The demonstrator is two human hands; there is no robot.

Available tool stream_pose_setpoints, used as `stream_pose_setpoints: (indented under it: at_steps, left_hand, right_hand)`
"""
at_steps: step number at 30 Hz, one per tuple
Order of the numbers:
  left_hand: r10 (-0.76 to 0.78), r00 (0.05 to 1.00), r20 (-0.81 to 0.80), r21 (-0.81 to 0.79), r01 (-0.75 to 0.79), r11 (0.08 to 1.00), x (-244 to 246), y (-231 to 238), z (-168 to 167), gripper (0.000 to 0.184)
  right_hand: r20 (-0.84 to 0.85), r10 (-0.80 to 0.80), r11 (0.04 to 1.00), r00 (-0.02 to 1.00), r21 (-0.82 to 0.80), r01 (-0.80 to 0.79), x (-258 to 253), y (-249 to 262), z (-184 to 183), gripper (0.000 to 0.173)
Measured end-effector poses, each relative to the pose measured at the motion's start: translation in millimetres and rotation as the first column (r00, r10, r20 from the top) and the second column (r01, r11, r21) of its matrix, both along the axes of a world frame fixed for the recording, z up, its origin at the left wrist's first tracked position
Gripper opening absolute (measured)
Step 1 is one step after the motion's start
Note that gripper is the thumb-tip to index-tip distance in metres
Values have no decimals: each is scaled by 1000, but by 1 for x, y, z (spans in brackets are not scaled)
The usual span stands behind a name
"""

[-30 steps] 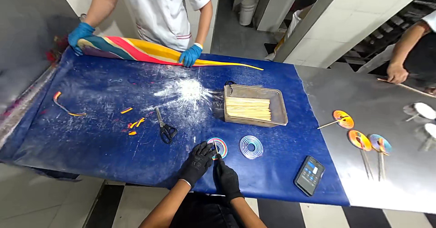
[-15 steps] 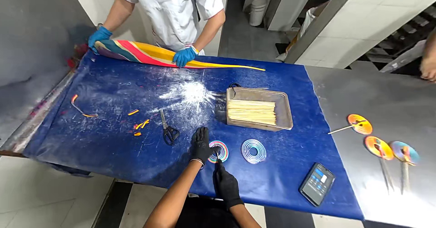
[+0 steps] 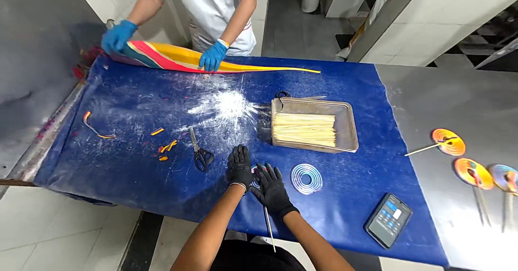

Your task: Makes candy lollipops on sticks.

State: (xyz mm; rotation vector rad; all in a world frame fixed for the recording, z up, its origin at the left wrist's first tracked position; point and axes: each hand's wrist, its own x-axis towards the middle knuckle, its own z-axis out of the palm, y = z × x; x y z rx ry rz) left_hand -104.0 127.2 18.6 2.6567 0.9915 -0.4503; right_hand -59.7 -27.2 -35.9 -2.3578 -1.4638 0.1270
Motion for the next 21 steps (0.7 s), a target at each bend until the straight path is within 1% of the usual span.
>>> stream_pose_setpoints:
  at_steps: [3, 4, 6, 8, 10, 12, 15, 16, 17, 18, 20, 21]
  left_hand:
    - [17, 1000, -16, -32, -17, 999, 0, 0, 8, 126]
    - [26, 1000, 3, -41, -26, 999, -1, 0, 9, 127]
    - [53, 998, 40, -61, -50, 997, -4, 1, 14, 127]
    - [55, 998, 36, -63, -52, 997, -4, 4, 14, 129]
    - [23, 998, 54, -63, -20, 998, -6, 9, 11, 131]
    - [-28, 993, 118, -52, 34, 998, -12, 9, 3, 128]
    - [-67, 956, 285, -141, 111, 984, -27, 11, -5, 122]
    - [-66, 929, 363, -197, 146, 969, -38, 19, 1, 116]
    - [-38, 884, 466, -233, 164, 958, -55, 32, 7, 103]
    - [-17, 834, 551, -211, 159, 965, -74, 53, 6, 84]
    - [27, 745, 667, -110, 63, 992, -121, 113, 4, 49]
    - [74, 716, 694, -83, -22, 996, -145, 149, 5, 39]
  right_hand:
    - [-18, -1, 996, 1000, 92, 3, 0, 1, 1, 74]
    - [-47, 29, 993, 998, 114, -24, 3, 1, 5, 71]
    - [-139, 112, 989, 984, 108, -98, 12, -2, 10, 63]
    - [-122, 178, 978, 976, 127, -163, 23, -4, 1, 58]
    - [-79, 205, 971, 976, 145, -192, 29, -5, -7, 60]
    - [-50, 193, 973, 980, 142, -185, 30, -4, -10, 62]
    - [-40, 180, 979, 983, 107, -175, 31, -5, -9, 65]
    - [-31, 183, 979, 983, 101, -179, 31, -6, -8, 66]
    - [-16, 188, 978, 982, 91, -186, 33, -7, -8, 66]
    - [-10, 191, 979, 981, 72, -190, 34, -8, -9, 66]
    - [19, 182, 981, 983, 66, -183, 35, -9, -10, 63]
    - [32, 166, 983, 986, 70, -168, 33, -10, -12, 63]
